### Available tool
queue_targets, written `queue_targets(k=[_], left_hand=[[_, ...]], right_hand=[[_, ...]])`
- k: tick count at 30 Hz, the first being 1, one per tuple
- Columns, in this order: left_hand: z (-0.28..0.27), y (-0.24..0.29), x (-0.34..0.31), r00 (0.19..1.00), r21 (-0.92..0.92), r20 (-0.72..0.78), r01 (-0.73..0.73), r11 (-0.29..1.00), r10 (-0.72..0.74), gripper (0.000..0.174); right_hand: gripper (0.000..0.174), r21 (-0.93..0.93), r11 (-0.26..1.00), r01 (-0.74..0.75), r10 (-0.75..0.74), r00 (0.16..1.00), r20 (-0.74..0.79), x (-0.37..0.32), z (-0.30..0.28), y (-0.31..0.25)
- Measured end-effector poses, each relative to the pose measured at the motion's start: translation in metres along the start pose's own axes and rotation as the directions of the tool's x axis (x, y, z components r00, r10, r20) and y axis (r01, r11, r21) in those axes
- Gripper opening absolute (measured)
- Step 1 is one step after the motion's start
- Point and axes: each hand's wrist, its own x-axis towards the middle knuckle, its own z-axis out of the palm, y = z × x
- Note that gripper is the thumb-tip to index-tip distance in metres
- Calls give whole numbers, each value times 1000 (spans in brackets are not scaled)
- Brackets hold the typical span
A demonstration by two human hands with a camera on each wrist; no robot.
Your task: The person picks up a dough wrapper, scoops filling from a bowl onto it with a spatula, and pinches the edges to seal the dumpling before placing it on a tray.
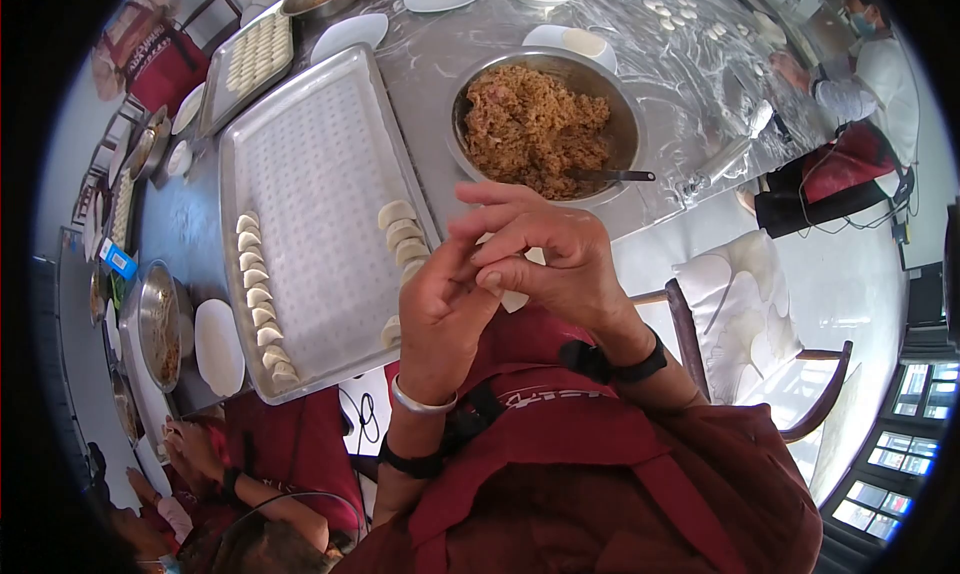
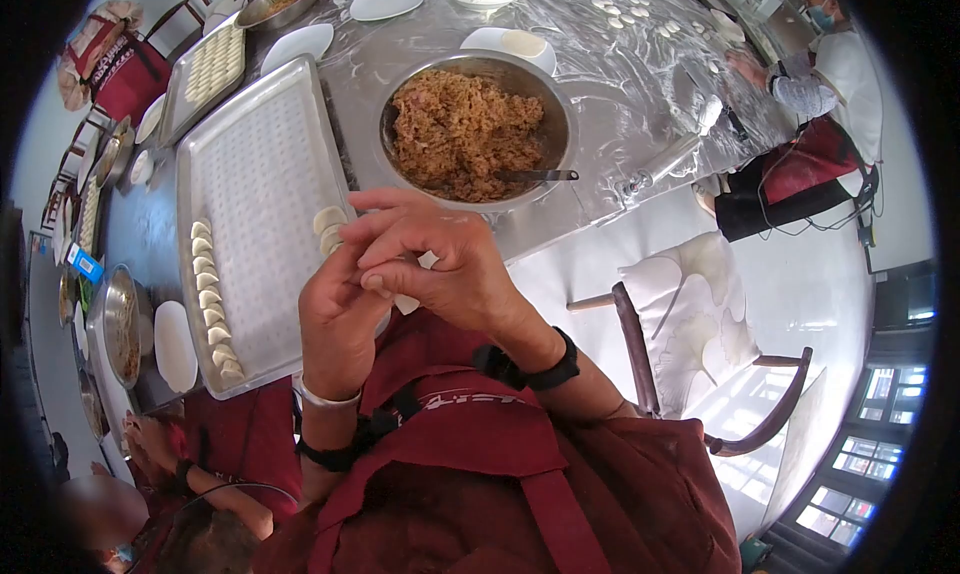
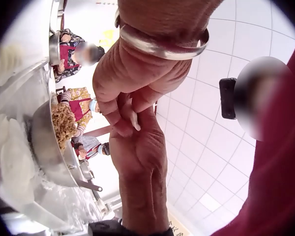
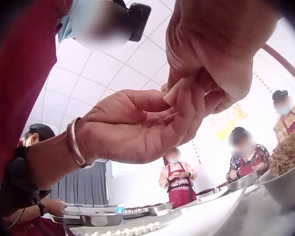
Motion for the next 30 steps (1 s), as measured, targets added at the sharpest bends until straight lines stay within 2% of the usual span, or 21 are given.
queue_targets(k=[6, 9, 12, 15, 18, 21, 24, 27, 30], left_hand=[[-5, -10, -1, 999, -76, -28, -33, 997, 31, 35], [-3, -13, 2, 993, -167, -56, -109, 980, 101, 36], [4, -8, 3, 986, -216, -115, -144, 966, 121, 37], [1, -12, 1, 983, -95, -122, -151, 984, 139, 37], [-9, -19, 1, 988, -29, -53, -147, 989, 145, 38], [-5, -18, -1, 985, -170, -154, -107, 980, 81, 40], [-8, -19, 2, 986, -208, -71, -162, 965, 150, 40], [1, -13, 3, 983, -178, -145, -135, 975, 110, 39], [-2, -19, 3, 986, -94, -75, -158, 983, 152, 45]], right_hand=[[14, 5, 999, 52, -52, 999, -2, -1, 3, 5], [15, 42, 996, -80, 84, 991, -108, 1, 14, -8], [20, 87, 995, -46, 63, 978, -201, 0, 20, -4], [28, 4, 994, 112, -112, 992, -57, -6, 12, 17], [34, -41, 986, 161, -162, 987, -13, -7, 12, 23], [33, -134, 986, 97, -99, 995, -6, -2, 13, 12], [34, -131, 991, 35, -60, 979, -196, 0, 25, 2], [40, -257, 957, 137, -153, 987, -44, -3, 16, 15], [41, -269, 953, 140, -142, 990, 13, -2, 11, 18]])
